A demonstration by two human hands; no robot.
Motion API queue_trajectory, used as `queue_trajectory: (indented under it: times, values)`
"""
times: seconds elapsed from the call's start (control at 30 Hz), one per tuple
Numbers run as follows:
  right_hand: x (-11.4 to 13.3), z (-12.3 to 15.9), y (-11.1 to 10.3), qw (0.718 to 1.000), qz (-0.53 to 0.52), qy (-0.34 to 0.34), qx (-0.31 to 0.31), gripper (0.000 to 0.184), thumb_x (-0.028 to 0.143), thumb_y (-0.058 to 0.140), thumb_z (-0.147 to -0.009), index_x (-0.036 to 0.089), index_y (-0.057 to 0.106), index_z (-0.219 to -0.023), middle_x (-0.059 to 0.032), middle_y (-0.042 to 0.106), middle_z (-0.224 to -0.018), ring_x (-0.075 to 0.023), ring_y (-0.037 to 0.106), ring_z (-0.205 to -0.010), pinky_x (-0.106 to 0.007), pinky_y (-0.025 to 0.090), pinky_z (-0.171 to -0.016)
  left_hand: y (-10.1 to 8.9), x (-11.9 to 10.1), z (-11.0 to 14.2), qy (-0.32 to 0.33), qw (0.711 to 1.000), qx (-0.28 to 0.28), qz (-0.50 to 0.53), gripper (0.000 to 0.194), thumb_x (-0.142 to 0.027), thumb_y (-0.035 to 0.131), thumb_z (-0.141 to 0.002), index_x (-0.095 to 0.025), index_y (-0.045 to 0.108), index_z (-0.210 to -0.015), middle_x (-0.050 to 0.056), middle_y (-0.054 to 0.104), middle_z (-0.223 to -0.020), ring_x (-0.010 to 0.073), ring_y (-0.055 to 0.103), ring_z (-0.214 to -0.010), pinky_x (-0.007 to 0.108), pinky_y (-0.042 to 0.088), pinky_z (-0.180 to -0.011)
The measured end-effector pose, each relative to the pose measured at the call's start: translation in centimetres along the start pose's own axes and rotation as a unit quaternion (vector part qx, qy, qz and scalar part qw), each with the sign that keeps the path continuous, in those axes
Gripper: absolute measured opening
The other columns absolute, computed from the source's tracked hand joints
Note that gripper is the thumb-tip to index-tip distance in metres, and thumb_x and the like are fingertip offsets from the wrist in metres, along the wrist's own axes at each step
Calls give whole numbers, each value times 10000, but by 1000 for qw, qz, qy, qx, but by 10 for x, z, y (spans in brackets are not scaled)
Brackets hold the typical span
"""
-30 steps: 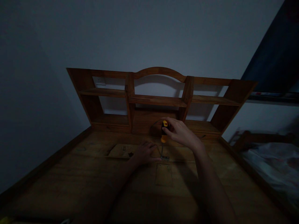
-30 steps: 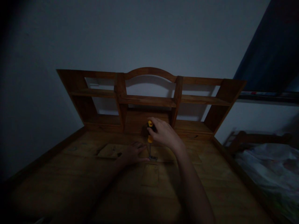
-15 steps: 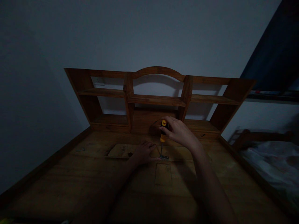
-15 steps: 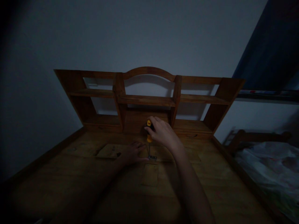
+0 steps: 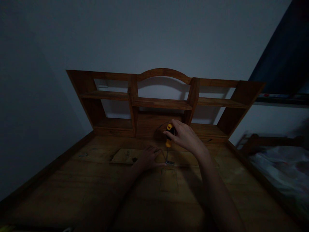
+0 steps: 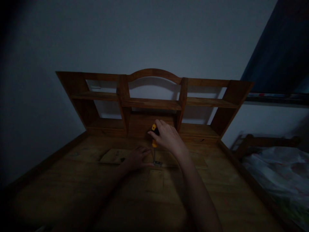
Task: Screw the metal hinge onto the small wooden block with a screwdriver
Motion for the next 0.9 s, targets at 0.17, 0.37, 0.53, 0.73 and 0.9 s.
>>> queue_trajectory:
  times: [0.17,0.37,0.53,0.73,0.9]
  values:
    - [-4,2,-1,999,-41,-4,10,286,395,574,-930,173,570,-1111,-88,638,-1031,-207,609,-880,-307,440,-764,2,2,0,-1,1000,1,1,751,-791,512,-782,-213,605,-1251,116,616,-1176,290,559,-1108,454,411,-1019]
    - [-11,6,-2,994,-105,-14,38,417,314,551,-949,234,496,-1354,-37,670,-1019,-181,618,-864,-286,444,-754,0,1,0,6,1000,0,-3,741,-778,504,-799,-201,599,-1255,120,614,-1183,290,554,-1110,452,416,-1015]
    - [-5,3,-1,998,-57,-24,8,224,348,550,-955,194,560,-1117,-62,642,-1024,-193,604,-892,-289,431,-764,1,1,1,11,1000,-10,2,723,-764,530,-795,-219,597,-1266,115,614,-1201,293,555,-1114,461,405,-1028]
    - [-2,1,0,1000,-16,-16,-3,228,417,551,-950,194,515,-983,-59,623,-973,-188,592,-828,-284,417,-720,2,1,0,5,1000,5,-5,748,-776,507,-799,-200,601,-1266,118,618,-1174,287,557,-1104,446,413,-1021]
    - [2,2,-1,1000,-8,-20,-14,260,447,555,-943,194,513,-990,-60,628,-975,-189,593,-828,-289,414,-725,0,-1,0,6,1000,7,-15,771,-793,489,-793,-188,605,-1258,124,622,-1149,290,561,-1082,457,414,-1018]
Point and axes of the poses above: each hand's wrist, its own z-axis away from the middle knuckle, its own y-axis out of the palm, x = y × z, the point moved 6 cm from there along -z, towards the middle knuckle
